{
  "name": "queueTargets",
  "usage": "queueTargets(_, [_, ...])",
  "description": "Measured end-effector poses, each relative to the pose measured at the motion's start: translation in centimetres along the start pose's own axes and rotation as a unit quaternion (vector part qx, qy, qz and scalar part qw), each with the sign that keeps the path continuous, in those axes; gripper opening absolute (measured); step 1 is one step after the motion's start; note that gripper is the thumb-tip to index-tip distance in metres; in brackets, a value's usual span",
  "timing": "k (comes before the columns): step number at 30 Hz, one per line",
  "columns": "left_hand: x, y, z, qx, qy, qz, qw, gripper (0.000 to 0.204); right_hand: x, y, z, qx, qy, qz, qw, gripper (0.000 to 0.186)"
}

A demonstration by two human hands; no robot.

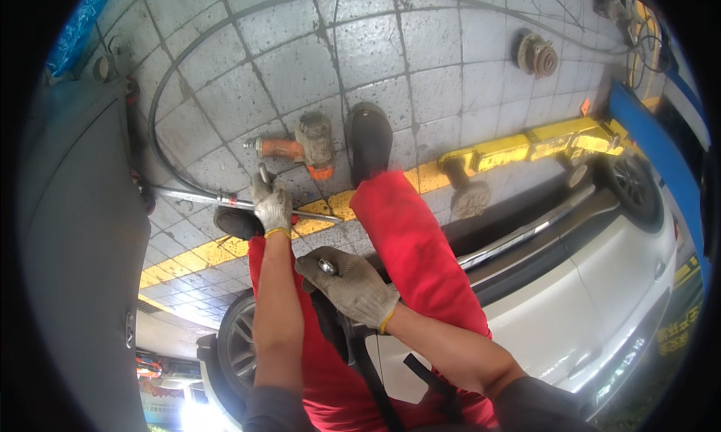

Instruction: The person walks through an auto repair shop, puts on gloves, and uses a pneumatic impact wrench to remove bolts from a car's wheel hub and suspension area. The person then picks up a socket wrench and continues working on the wheel assembly.

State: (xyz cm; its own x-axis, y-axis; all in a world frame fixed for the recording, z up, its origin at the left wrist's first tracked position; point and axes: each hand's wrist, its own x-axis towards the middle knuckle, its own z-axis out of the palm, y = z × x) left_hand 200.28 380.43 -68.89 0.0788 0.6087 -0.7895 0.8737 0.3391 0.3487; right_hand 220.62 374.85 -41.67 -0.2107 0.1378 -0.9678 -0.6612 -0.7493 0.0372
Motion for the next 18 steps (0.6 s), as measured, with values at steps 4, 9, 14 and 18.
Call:
queueTargets(4, [1.9,7.3,-3.1,0.293,-0.007,0.298,0.909,0.062,-0.2,-0.1,0.1,0.012,-0.012,0.012,1.0,0.047])
queueTargets(9, [6.5,9.5,-2.4,0.459,-0.131,0.327,0.816,0.053,-0.6,-0.5,0.2,0.022,-0.012,-0.049,0.998,0.055])
queueTargets(14, [3.0,11.9,-3.5,0.543,-0.226,0.229,0.776,0.051,0.0,0.3,0.7,0.061,-0.008,-0.037,0.997,0.051])
queueTargets(18, [-0.7,12.3,-1.4,0.491,-0.263,0.077,0.827,0.055,1.6,2.5,1.5,0.062,0.035,-0.137,0.988,0.052])
